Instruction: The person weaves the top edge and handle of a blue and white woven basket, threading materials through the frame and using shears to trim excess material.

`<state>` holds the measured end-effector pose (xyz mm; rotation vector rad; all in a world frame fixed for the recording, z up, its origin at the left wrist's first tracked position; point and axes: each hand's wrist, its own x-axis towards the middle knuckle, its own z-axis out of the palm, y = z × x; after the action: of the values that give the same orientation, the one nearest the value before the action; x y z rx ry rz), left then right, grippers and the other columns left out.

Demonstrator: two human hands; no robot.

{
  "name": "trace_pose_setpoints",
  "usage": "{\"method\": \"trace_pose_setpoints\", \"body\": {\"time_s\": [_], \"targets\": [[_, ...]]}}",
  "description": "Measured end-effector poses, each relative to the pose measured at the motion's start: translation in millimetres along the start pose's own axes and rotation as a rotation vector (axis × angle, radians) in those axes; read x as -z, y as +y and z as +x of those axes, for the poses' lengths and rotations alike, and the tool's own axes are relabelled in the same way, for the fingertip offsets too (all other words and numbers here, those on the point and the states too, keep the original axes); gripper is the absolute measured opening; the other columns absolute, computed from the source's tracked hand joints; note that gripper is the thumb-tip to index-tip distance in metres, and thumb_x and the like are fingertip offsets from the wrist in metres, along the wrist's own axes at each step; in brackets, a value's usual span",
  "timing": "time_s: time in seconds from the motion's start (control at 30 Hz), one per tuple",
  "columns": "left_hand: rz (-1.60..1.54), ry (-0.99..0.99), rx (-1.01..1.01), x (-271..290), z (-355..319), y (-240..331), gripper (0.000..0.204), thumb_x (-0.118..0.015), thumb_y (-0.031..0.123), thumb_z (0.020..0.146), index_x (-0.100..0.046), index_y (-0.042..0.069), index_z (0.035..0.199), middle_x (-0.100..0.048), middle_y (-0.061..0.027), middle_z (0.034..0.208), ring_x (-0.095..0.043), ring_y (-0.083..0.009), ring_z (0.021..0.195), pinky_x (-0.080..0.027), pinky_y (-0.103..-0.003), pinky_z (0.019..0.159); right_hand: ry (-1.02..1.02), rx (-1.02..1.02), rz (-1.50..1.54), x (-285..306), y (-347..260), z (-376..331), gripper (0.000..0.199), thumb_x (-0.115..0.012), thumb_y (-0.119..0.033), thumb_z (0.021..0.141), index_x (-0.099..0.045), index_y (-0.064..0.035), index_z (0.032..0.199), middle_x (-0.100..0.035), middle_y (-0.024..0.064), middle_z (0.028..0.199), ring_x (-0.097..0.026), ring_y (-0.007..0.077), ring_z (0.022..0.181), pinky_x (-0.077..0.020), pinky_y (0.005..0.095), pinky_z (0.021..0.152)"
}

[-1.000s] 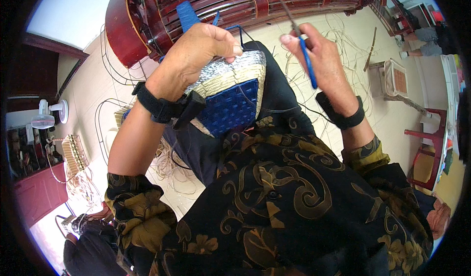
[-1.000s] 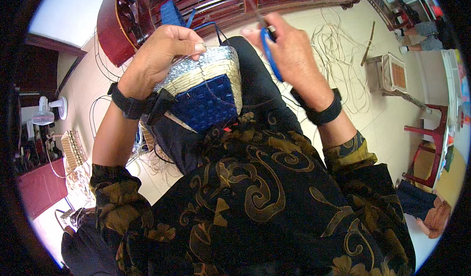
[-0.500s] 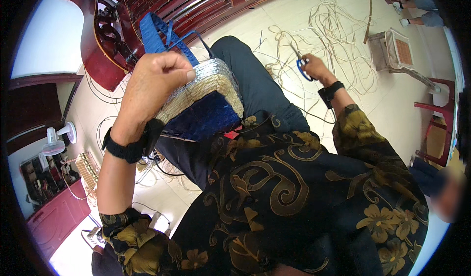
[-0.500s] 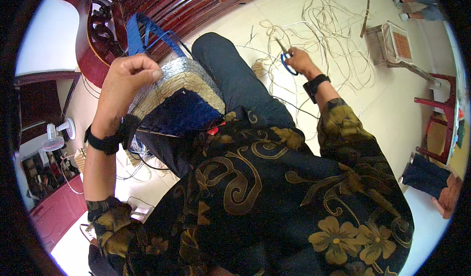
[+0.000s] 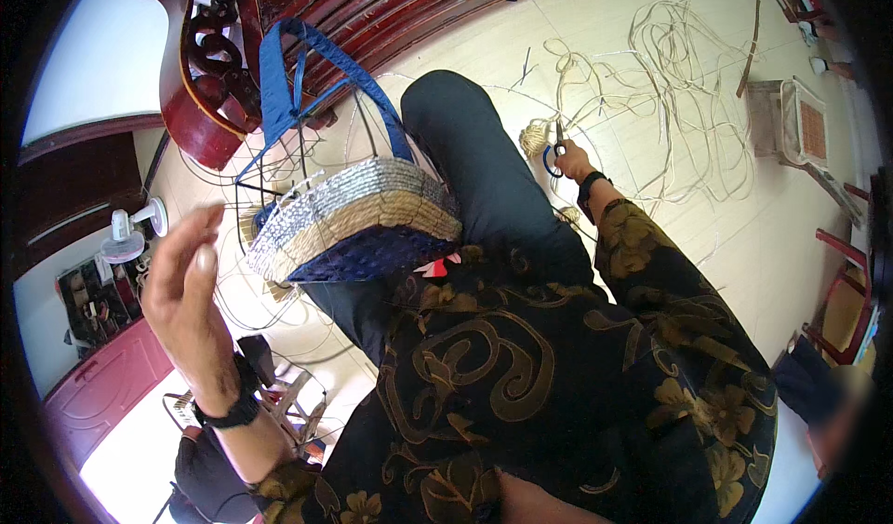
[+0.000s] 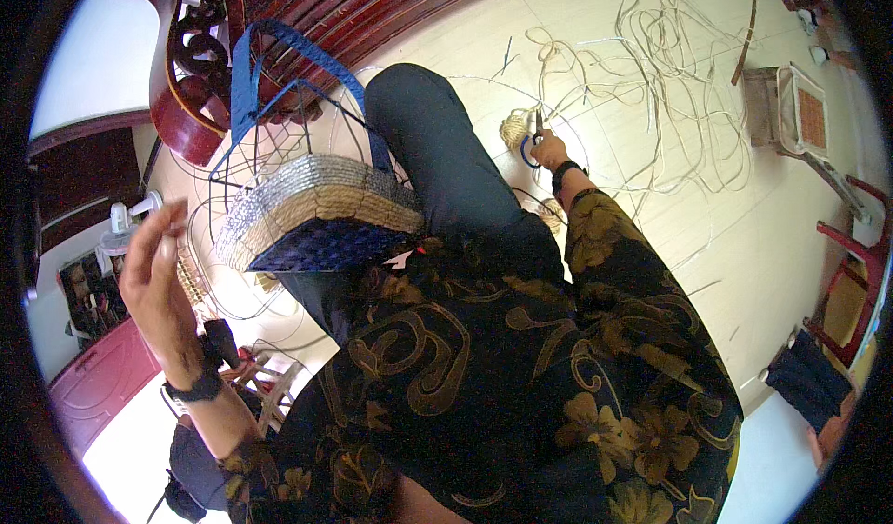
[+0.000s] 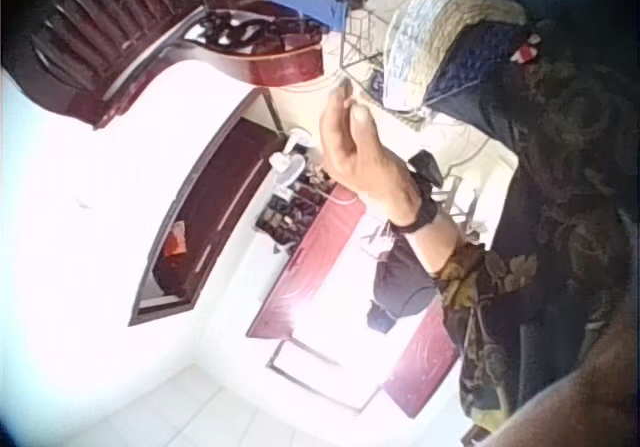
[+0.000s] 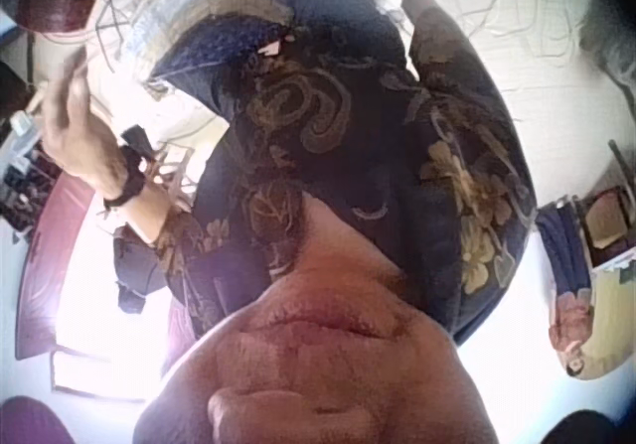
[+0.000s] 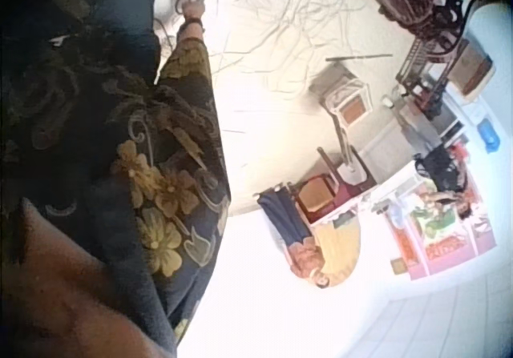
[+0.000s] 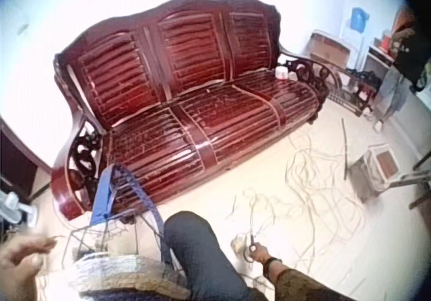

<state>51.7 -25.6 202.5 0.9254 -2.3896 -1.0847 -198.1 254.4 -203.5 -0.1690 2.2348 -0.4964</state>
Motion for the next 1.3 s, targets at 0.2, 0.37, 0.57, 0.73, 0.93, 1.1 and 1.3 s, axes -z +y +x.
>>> {"method": "trace_pose_setpoints", "body": {"time_s": [0.2, 0.37, 0.57, 0.73, 0.93, 1.1, 1.3], "targets": [[-0.115, 0.246, 0.059, -4.3, -40.4, -27.4, 0.024, -0.055, 0.003, 0.082, -0.059, -0.002, 0.105, -0.059, -0.0163, 0.107, -0.054, -0.0246, 0.104, -0.040, -0.034, 0.093, 0.028, -0.057, 0.062, -7.4, 9.4, 9.7, 0.054, -0.059, -0.023, 0.068, -0.047, -0.0005, 0.116, -0.061, 0.0216, 0.091, -0.060, 0.0320, 0.084, -0.0478, 0.0349, 0.073], [-0.081, 0.396, 0.138, -29.9, -61.9, -31.2, 0.023, -0.051, -0.001, 0.080, -0.059, -0.005, 0.102, -0.059, -0.0148, 0.107, -0.054, -0.0208, 0.101, -0.039, -0.031, 0.091, 0.099, 0.122, 0.236, -0.2, 15.5, 11.7, 0.048, -0.055, -0.020, 0.076, -0.045, -0.0007, 0.119, -0.059, 0.0147, 0.095, -0.054, 0.0217, 0.079, -0.0442, 0.0290, 0.070], [-0.163, 0.380, -0.094, -58.6, -61.9, -14.0, 0.018, -0.052, -0.001, 0.080, -0.060, -0.005, 0.096, -0.061, -0.0110, 0.094, -0.058, -0.0176, 0.084, -0.045, -0.026, 0.076, 0.119, 0.813, 0.959, 102.5, -104.1, -40.3, 0.040, -0.050, -0.017, 0.086, -0.043, -0.0011, 0.122, -0.055, 0.0065, 0.100, -0.047, 0.0094, 0.073, -0.0400, 0.0220, 0.066], [-0.745, 0.270, -0.021, -62.7, -66.7, -4.6, 0.040, -0.058, 0.014, 0.084, -0.046, -0.007, 0.116, -0.060, -0.0198, 0.094, -0.061, -0.0208, 0.070, -0.050, -0.025, 0.059, 0.043, 1.348, 0.358, 165.1, -224.3, -164.7, 0.041, -0.056, -0.003, 0.076, -0.051, -0.0019, 0.117, -0.059, 0.0076, 0.099, -0.051, 0.0127, 0.079, -0.0406, 0.0260, 0.071], [-1.306, 0.224, 0.175, -73.5, -62.6, 4.3, 0.047, -0.047, 0.027, 0.090, -0.037, -0.005, 0.123, -0.060, -0.0214, 0.084, -0.061, -0.0234, 0.055, -0.046, -0.026, 0.043, -0.022, 1.881, -0.239, 139.4, -288.6, -230.2, 0.042, -0.068, -0.004, 0.062, -0.060, -0.0064, 0.103, -0.062, 0.0078, 0.089, -0.054, 0.0211, 0.072, -0.0353, 0.0312, 0.069], [-1.370, 0.422, 0.208, -65.8, -85.4, -28.2, 0.031, -0.042, 0.023, 0.092, -0.048, -0.003, 0.106, -0.060, -0.0192, 0.075, -0.056, -0.0206, 0.047, -0.044, -0.026, 0.040, -0.134, 1.954, -0.422, 117.6, -300.4, -246.1, 0.043, -0.069, -0.007, 0.061, -0.060, -0.0057, 0.103, -0.061, 0.0085, 0.094, -0.055, 0.0234, 0.077, -0.0375, 0.0330, 0.072], [-1.164, 1.026, 0.109, -24.5, -159.4, -111.3, 0.025, -0.044, 0.016, 0.090, -0.049, -0.006, 0.101, -0.062, -0.0220, 0.079, -0.059, -0.0223, 0.055, -0.049, -0.028, 0.048, -0.084, 1.777, -0.224, 123.3, -302.8, -235.0, 0.036, -0.061, -0.011, 0.073, -0.057, 0.0002, 0.107, -0.055, 0.0138, 0.111, -0.053, 0.0239, 0.094, -0.0404, 0.0330, 0.084]]}}
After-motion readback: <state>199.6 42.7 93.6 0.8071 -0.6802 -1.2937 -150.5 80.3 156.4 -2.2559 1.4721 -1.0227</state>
